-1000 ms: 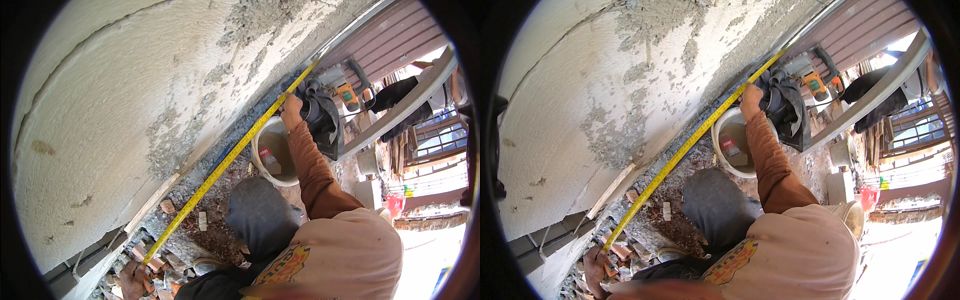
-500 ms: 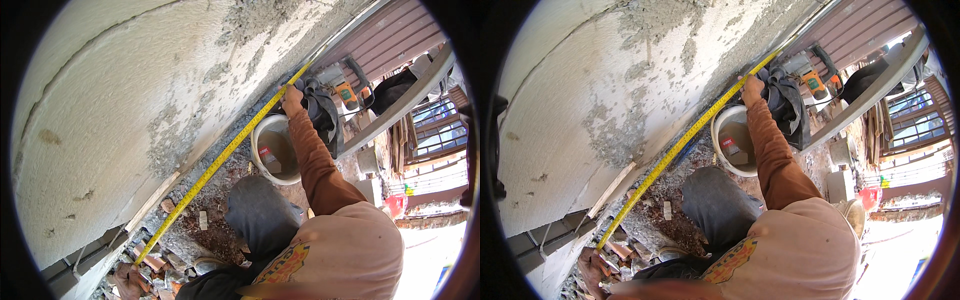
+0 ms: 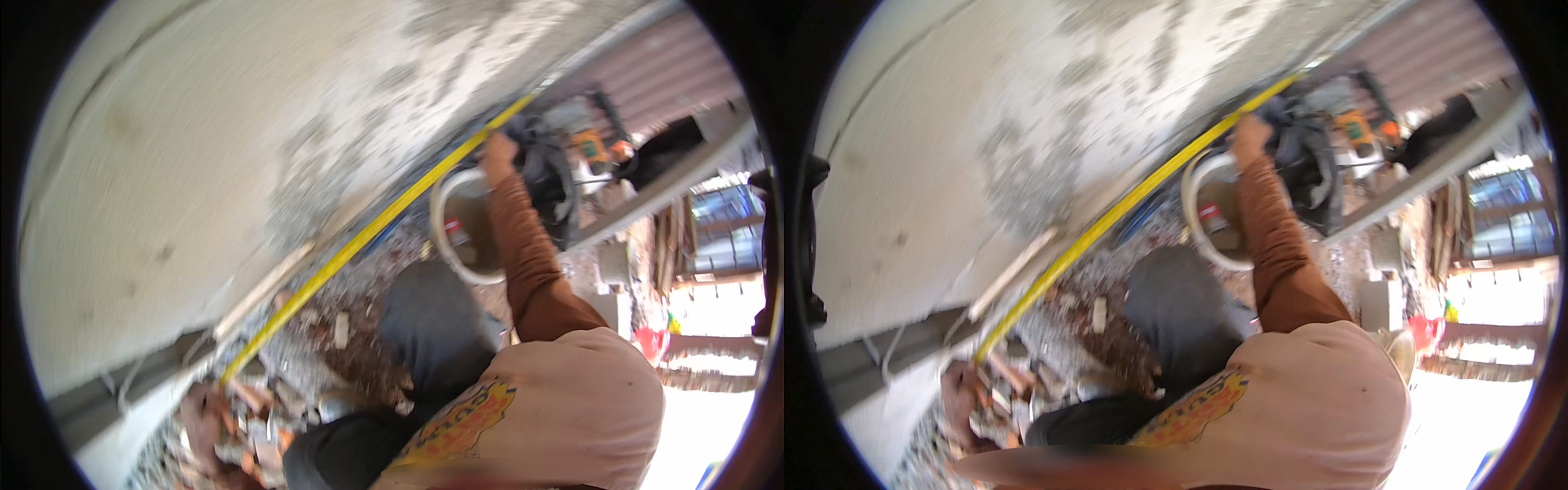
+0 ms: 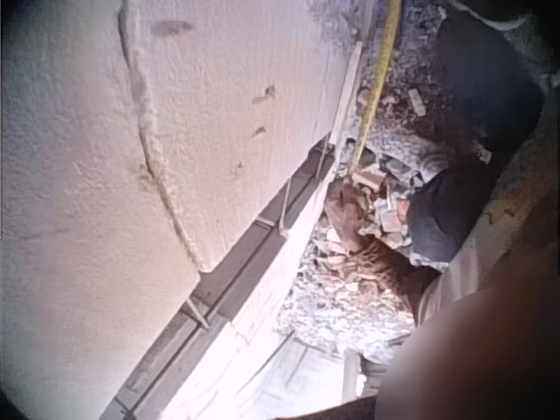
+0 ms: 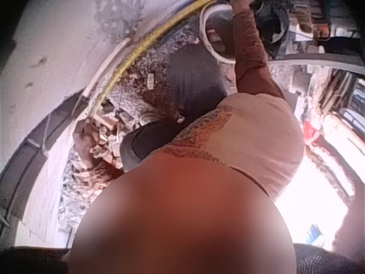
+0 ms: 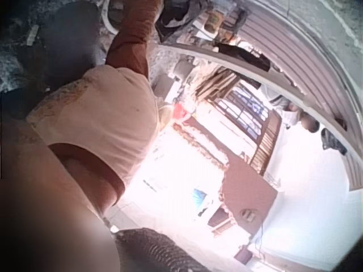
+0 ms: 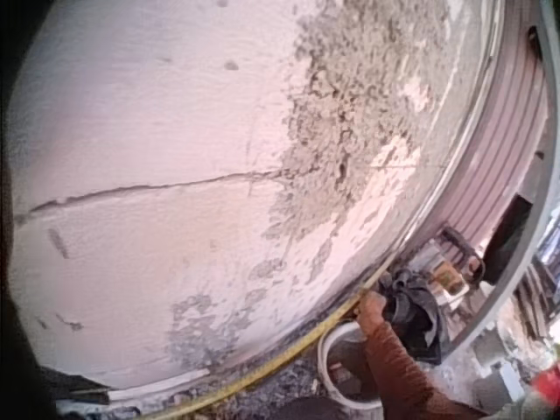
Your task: The person kneels on a debris-covered floor and uses a tape measure to mark a wall. They then position a long metal trim piece along the wall and secure it by tapping with a hammer. The person also uses a brush to clean the wall surface near the trim.
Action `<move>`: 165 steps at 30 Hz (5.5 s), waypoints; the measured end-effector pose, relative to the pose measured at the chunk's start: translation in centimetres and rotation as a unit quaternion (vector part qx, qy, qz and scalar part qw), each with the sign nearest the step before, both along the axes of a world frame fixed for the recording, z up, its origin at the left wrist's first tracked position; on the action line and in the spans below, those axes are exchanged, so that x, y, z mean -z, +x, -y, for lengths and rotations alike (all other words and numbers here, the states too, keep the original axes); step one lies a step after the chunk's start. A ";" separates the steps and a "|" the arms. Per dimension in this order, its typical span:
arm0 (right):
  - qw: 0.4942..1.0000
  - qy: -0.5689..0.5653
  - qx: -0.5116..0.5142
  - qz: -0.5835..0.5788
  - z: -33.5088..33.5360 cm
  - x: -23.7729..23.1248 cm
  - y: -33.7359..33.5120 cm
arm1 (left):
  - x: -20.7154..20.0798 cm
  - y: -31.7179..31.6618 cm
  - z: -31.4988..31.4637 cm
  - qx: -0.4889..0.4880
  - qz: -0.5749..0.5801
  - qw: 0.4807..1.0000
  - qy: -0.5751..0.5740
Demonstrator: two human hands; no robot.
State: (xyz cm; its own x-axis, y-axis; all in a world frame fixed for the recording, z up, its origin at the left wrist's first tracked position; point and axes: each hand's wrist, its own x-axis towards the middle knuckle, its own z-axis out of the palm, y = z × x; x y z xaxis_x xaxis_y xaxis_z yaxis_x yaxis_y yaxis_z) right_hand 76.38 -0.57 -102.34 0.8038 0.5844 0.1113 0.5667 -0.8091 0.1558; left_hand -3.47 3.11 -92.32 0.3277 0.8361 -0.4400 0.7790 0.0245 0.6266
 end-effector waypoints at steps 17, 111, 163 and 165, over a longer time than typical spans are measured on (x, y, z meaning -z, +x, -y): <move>0.623 0.626 0.190 -0.429 -1.1 -1.7 -1.8 | 0.7 -0.6 -3.3 0.045 0.040 0.998 -0.026; 0.652 0.103 -0.498 -0.563 -4.7 -10.2 -50.3 | 1.9 3.1 -2.7 0.044 -0.029 0.980 0.190; 0.670 0.122 -0.520 -0.515 -5.2 -8.7 -51.4 | 2.3 2.8 -2.5 0.065 0.016 0.962 0.265; 0.668 0.127 -0.531 -0.506 -5.2 -8.8 -51.4 | 2.7 2.8 -2.5 0.066 0.016 0.964 0.259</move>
State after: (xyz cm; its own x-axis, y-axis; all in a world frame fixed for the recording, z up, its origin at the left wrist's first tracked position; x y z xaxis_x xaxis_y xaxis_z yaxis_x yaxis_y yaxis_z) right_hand 24.93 4.63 -93.54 -0.3105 0.9501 0.0301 0.5532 0.2064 -0.8071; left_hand -0.65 5.61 -95.05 0.4523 0.8911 0.0367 0.7338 -0.3952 0.5525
